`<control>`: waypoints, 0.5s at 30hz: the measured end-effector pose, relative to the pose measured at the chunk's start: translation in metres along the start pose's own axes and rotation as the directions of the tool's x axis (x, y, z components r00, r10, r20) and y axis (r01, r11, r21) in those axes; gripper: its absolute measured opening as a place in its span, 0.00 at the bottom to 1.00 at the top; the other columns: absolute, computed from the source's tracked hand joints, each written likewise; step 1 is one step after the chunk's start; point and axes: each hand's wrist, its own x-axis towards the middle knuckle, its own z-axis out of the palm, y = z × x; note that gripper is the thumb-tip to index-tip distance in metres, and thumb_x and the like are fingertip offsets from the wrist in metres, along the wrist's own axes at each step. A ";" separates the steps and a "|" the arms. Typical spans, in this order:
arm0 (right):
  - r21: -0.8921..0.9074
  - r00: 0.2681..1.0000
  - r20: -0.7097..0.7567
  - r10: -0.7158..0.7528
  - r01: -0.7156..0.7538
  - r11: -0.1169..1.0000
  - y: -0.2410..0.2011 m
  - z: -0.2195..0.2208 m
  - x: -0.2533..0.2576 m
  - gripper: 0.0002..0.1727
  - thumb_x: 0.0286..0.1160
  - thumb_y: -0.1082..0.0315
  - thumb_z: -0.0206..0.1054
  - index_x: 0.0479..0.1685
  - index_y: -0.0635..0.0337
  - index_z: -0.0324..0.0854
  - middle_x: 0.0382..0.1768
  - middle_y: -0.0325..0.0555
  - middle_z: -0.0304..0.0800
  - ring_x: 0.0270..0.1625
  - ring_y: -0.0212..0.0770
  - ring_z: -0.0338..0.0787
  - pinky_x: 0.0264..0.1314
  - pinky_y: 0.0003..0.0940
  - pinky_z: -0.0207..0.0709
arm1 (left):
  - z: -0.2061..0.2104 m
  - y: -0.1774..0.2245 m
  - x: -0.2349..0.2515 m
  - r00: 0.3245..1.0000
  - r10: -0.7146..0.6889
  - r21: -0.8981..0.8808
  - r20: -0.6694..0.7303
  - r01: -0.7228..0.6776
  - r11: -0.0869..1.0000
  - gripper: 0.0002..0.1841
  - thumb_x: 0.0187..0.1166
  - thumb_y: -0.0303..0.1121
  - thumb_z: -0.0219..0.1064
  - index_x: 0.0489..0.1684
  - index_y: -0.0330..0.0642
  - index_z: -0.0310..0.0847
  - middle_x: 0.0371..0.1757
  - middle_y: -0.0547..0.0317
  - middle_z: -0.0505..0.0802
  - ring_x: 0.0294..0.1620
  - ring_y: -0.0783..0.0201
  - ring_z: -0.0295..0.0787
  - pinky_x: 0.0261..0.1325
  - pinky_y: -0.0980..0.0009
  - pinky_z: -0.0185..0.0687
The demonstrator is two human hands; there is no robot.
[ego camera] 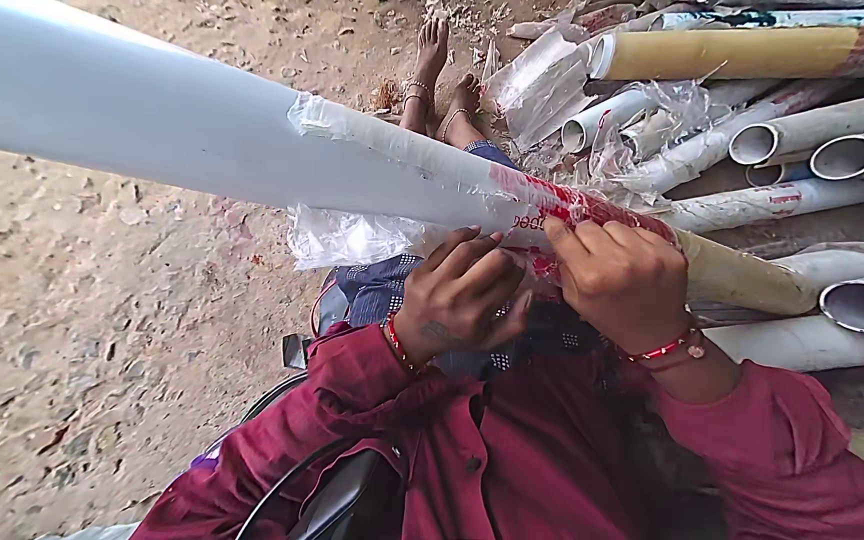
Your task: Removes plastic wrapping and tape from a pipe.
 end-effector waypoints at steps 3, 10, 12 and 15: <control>-0.033 0.999 0.042 -0.003 0.005 0.999 0.008 -0.003 -0.010 0.14 0.69 0.78 0.63 0.49 0.67 0.92 0.16 0.50 0.78 0.17 0.51 0.79 0.17 0.39 0.60 | -0.010 0.012 0.020 0.977 -0.211 0.092 0.026 0.207 0.974 0.09 0.79 0.32 0.67 0.34 0.36 0.90 0.38 0.48 0.97 0.44 0.57 0.98 0.47 0.68 0.90; -0.014 0.994 0.105 0.040 -0.039 0.999 0.027 -0.006 -0.041 0.14 0.70 0.78 0.61 0.45 0.67 0.92 0.18 0.52 0.79 0.19 0.53 0.81 0.18 0.41 0.63 | -0.013 0.034 0.044 0.869 -0.438 0.393 0.229 0.329 0.859 0.16 0.76 0.39 0.75 0.42 0.32 0.84 0.61 0.35 0.82 0.36 0.49 0.89 0.22 0.65 0.76; 0.112 0.988 0.033 0.150 -0.153 0.982 0.036 -0.002 -0.041 0.15 0.79 0.71 0.58 0.45 0.64 0.93 0.21 0.53 0.85 0.22 0.53 0.84 0.22 0.43 0.67 | -0.015 0.039 0.054 0.827 -0.474 0.431 0.301 0.325 0.842 0.15 0.75 0.36 0.76 0.36 0.29 0.82 0.55 0.36 0.82 0.36 0.47 0.87 0.22 0.63 0.76; 0.249 0.918 -0.151 0.367 -0.324 0.913 0.040 0.014 -0.035 0.16 0.88 0.67 0.59 0.49 0.66 0.91 0.35 0.57 0.95 0.35 0.53 0.93 0.36 0.43 0.79 | -0.017 0.044 0.071 0.751 -0.502 0.520 0.429 0.249 0.817 0.13 0.77 0.33 0.74 0.35 0.27 0.84 0.40 0.39 0.82 0.34 0.44 0.85 0.21 0.61 0.73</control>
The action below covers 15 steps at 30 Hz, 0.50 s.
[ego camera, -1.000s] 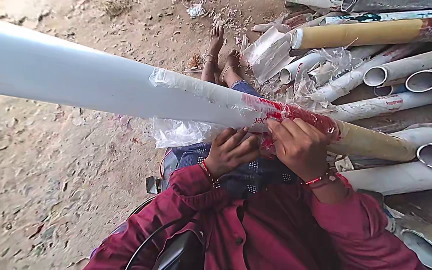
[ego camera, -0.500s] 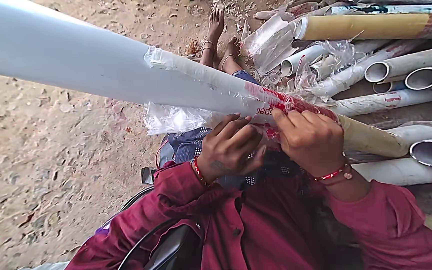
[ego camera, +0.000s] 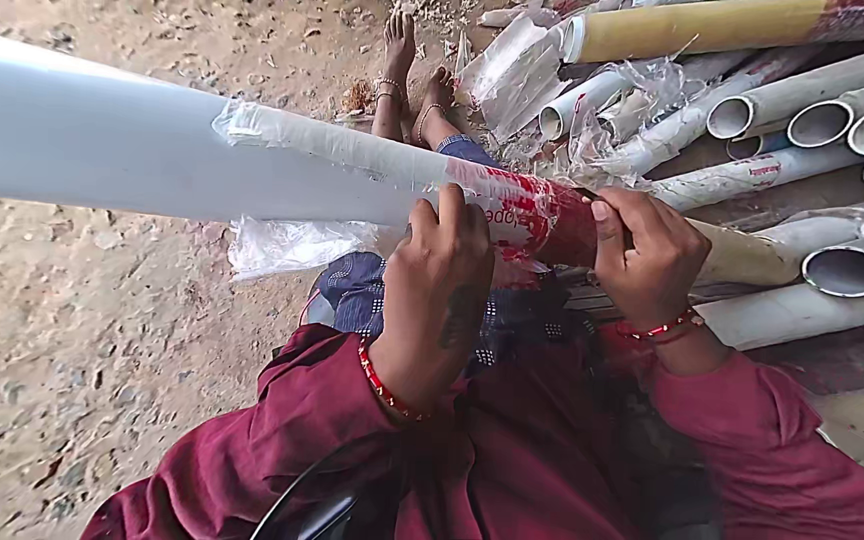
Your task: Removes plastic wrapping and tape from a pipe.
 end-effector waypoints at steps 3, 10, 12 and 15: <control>0.062 0.984 -0.111 0.136 -0.130 0.990 -0.001 0.037 0.007 0.16 0.88 0.67 0.58 0.49 0.67 0.91 0.37 0.59 0.94 0.40 0.55 0.92 0.42 0.44 0.79 | -0.012 0.001 0.014 0.988 0.032 0.079 0.150 -0.044 0.996 0.06 0.79 0.25 0.68 0.35 0.30 0.84 0.33 0.43 0.82 0.32 0.44 0.84 0.21 0.59 0.69; 0.126 0.958 -0.048 0.281 -0.273 0.954 -0.005 0.071 0.023 0.17 0.84 0.69 0.55 0.51 0.63 0.91 0.40 0.58 0.92 0.42 0.56 0.92 0.39 0.50 0.78 | 0.018 -0.044 0.017 0.823 0.563 0.006 -0.079 -0.564 0.825 0.08 0.76 0.13 0.58 0.32 0.31 0.80 0.31 0.43 0.82 0.24 0.47 0.78 0.25 0.57 0.65; 0.123 0.952 0.027 0.305 -0.306 0.944 -0.006 0.066 0.024 0.17 0.83 0.69 0.54 0.52 0.63 0.91 0.41 0.57 0.94 0.40 0.57 0.93 0.35 0.52 0.77 | 0.028 -0.047 0.003 0.771 0.610 0.074 -0.182 -0.607 0.791 0.07 0.79 0.15 0.57 0.32 0.31 0.79 0.28 0.45 0.80 0.22 0.50 0.75 0.26 0.60 0.65; 0.109 0.946 0.086 0.311 -0.320 0.941 -0.008 0.061 0.022 0.17 0.84 0.69 0.53 0.53 0.62 0.91 0.38 0.57 0.95 0.36 0.58 0.93 0.31 0.56 0.74 | 0.046 -0.043 -0.022 0.770 0.523 0.136 -0.364 -0.512 0.848 0.08 0.80 0.19 0.62 0.28 0.31 0.80 0.25 0.48 0.81 0.22 0.53 0.77 0.29 0.63 0.70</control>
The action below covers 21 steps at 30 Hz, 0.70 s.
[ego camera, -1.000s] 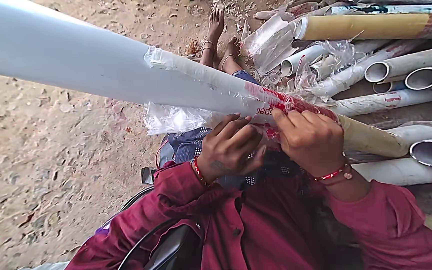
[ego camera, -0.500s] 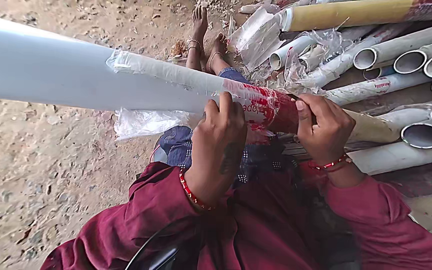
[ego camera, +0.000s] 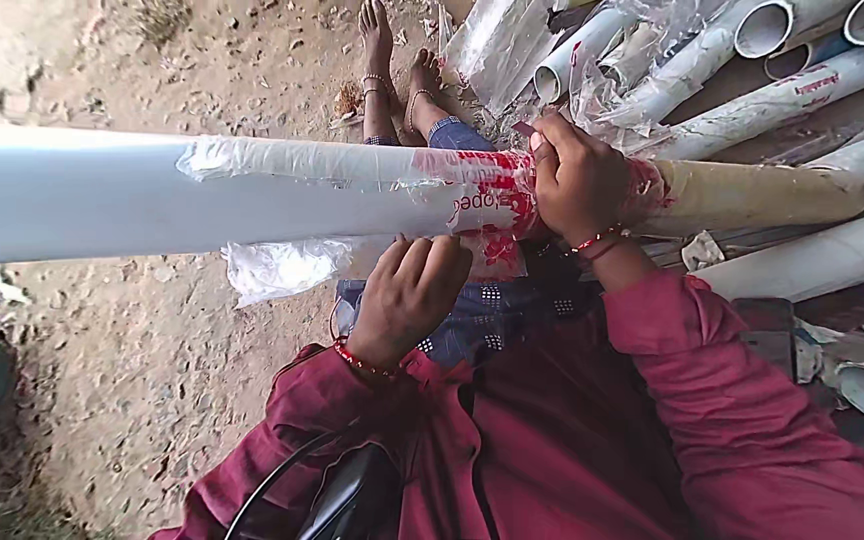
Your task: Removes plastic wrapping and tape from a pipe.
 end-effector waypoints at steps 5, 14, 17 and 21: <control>-0.011 1.000 0.006 0.012 -0.012 1.000 0.000 -0.001 0.000 0.17 0.84 0.68 0.53 0.52 0.62 0.90 0.38 0.57 0.95 0.36 0.59 0.93 0.31 0.56 0.74 | 0.017 -0.002 -0.021 0.980 -0.047 0.065 -0.193 0.061 0.996 0.05 0.79 0.23 0.67 0.32 0.37 0.86 0.33 0.51 0.90 0.35 0.55 0.87 0.47 0.65 0.79; -0.005 1.000 -0.002 0.000 0.000 1.000 0.002 0.000 0.005 0.17 0.84 0.69 0.53 0.50 0.63 0.90 0.37 0.57 0.95 0.35 0.59 0.93 0.30 0.57 0.75 | 0.026 -0.005 -0.025 0.991 -0.124 0.136 -0.055 0.130 0.982 0.20 0.86 0.37 0.63 0.71 0.39 0.82 0.77 0.56 0.87 0.84 0.58 0.73 0.87 0.59 0.52; -0.005 1.000 0.020 0.004 -0.004 1.000 0.002 -0.002 0.006 0.18 0.84 0.68 0.53 0.51 0.64 0.90 0.37 0.57 0.95 0.36 0.60 0.94 0.32 0.58 0.76 | 0.022 -0.018 -0.015 0.984 -0.047 0.105 -0.169 0.066 0.992 0.13 0.80 0.21 0.64 0.52 0.44 0.94 0.57 0.61 0.98 0.66 0.60 0.91 0.72 0.64 0.75; -0.006 0.977 0.208 0.042 -0.042 0.999 -0.004 -0.025 0.019 0.15 0.86 0.67 0.57 0.53 0.62 0.90 0.34 0.59 0.94 0.38 0.63 0.93 0.33 0.61 0.77 | -0.007 -0.034 0.011 0.993 0.105 0.041 -0.062 -0.102 0.994 0.12 0.83 0.22 0.60 0.46 0.42 0.92 0.51 0.58 0.99 0.51 0.60 0.96 0.51 0.66 0.83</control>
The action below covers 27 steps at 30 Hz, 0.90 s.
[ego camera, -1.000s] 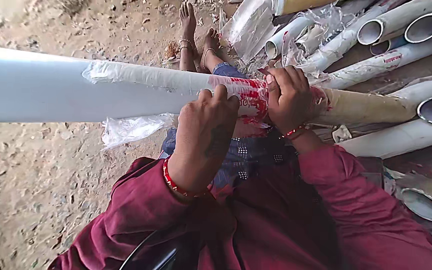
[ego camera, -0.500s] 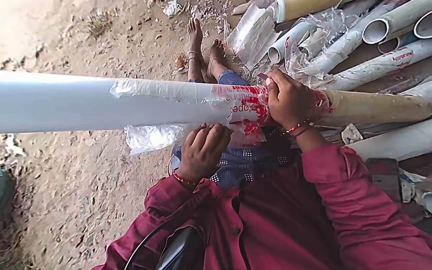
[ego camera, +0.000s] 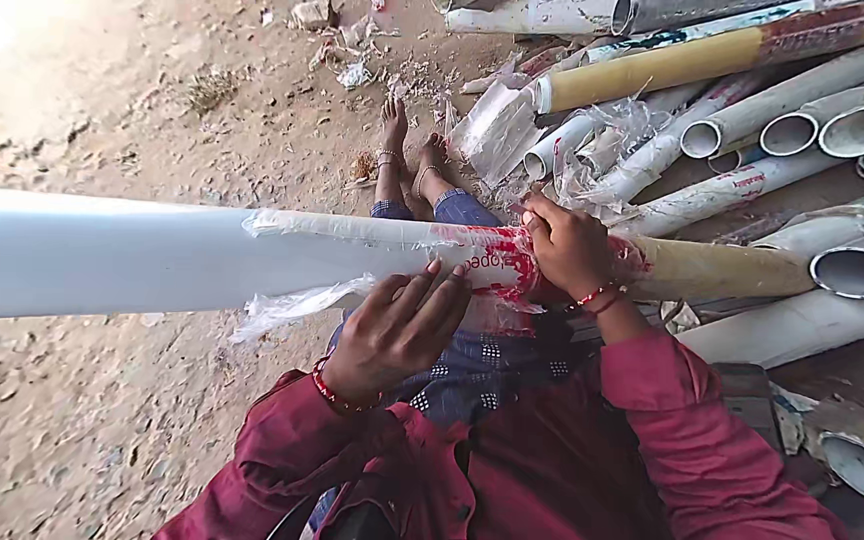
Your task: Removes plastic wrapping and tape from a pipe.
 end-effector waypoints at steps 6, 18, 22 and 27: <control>0.044 0.826 0.553 0.111 -0.162 0.986 0.000 -0.023 0.035 0.16 0.91 0.63 0.55 0.51 0.55 0.90 0.40 0.52 0.93 0.48 0.55 0.90 0.51 0.62 0.74 | -0.020 -0.016 0.038 1.000 -0.006 -0.145 0.011 0.008 0.989 0.11 0.80 0.24 0.63 0.35 0.43 0.93 0.31 0.57 0.94 0.26 0.57 0.83 0.29 0.62 0.68; 0.097 0.960 -0.183 0.212 -0.197 0.976 -0.007 0.002 0.019 0.15 0.82 0.71 0.59 0.57 0.59 0.90 0.31 0.52 0.94 0.34 0.54 0.95 0.29 0.51 0.80 | 0.017 -0.047 0.001 0.980 0.021 -0.027 0.196 -0.017 1.000 0.16 0.85 0.23 0.56 0.59 0.33 0.90 0.45 0.41 0.95 0.37 0.44 0.92 0.39 0.54 0.82; 0.068 0.966 -0.132 0.222 -0.214 0.974 -0.008 0.006 0.015 0.16 0.81 0.71 0.59 0.60 0.60 0.88 0.30 0.52 0.94 0.34 0.53 0.95 0.29 0.50 0.80 | 0.024 -0.039 0.000 0.985 -0.104 -0.080 0.139 0.116 0.990 0.13 0.85 0.27 0.61 0.54 0.37 0.93 0.41 0.43 0.95 0.34 0.47 0.91 0.36 0.56 0.79; 0.035 0.957 -0.250 0.146 -0.142 0.989 -0.013 0.002 -0.015 0.13 0.73 0.76 0.65 0.54 0.65 0.89 0.28 0.52 0.92 0.28 0.49 0.93 0.23 0.45 0.80 | -0.003 -0.011 0.047 0.856 -0.270 -0.130 0.441 0.358 0.925 0.58 0.65 0.76 0.64 0.90 0.37 0.61 0.89 0.36 0.68 0.86 0.32 0.64 0.79 0.35 0.60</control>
